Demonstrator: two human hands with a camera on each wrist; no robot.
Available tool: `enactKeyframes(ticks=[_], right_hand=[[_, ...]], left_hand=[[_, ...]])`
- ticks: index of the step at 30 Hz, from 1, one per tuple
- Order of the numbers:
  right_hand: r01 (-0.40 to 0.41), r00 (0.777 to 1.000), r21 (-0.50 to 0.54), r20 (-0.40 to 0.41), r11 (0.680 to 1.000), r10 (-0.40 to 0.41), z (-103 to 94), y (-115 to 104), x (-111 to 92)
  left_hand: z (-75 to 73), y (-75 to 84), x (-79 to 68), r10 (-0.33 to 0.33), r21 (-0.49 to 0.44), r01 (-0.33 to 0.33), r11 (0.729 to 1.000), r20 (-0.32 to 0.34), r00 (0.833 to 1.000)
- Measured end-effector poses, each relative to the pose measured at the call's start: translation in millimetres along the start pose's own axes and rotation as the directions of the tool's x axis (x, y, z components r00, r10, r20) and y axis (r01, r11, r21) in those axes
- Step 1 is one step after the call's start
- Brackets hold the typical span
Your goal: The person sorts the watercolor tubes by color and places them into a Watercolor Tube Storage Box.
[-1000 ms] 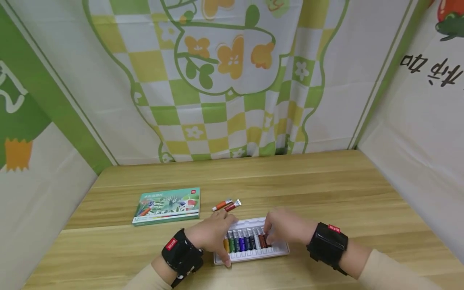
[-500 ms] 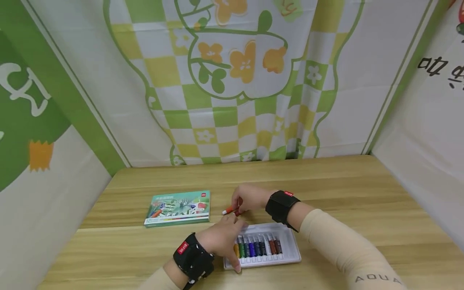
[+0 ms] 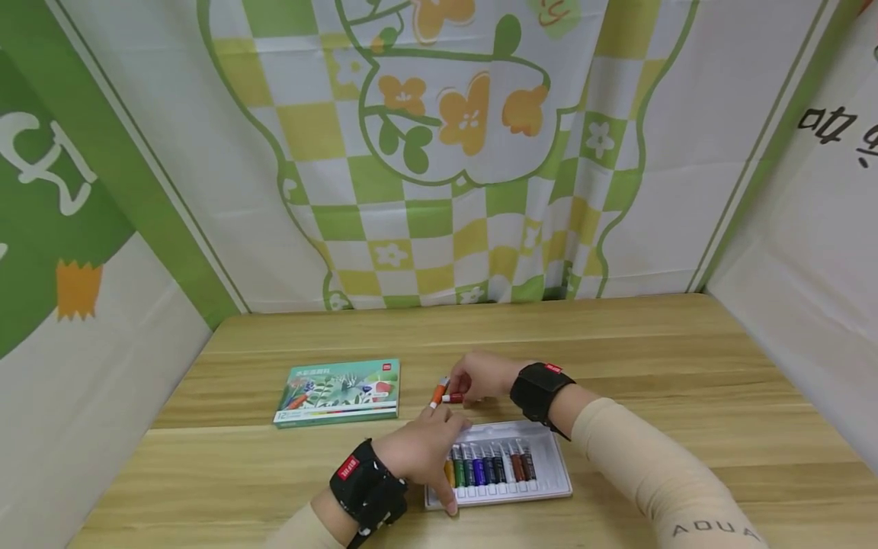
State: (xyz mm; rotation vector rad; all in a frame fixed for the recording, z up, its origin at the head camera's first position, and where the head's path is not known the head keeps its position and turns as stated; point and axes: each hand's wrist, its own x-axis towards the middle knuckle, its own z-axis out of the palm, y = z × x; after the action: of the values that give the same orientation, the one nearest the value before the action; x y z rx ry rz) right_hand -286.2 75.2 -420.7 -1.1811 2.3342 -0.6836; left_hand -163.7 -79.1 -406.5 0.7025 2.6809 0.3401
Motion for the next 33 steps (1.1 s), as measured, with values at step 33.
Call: enactKeyframes(ticks=[33], right_hand=[[-0.012,0.93,0.772,-0.225,0.636,0.29,-6.2,19,-107]], left_hand=[[-1.7,2.9,-1.5,0.007,-0.054,-0.008,0.999,-0.018,1.0]])
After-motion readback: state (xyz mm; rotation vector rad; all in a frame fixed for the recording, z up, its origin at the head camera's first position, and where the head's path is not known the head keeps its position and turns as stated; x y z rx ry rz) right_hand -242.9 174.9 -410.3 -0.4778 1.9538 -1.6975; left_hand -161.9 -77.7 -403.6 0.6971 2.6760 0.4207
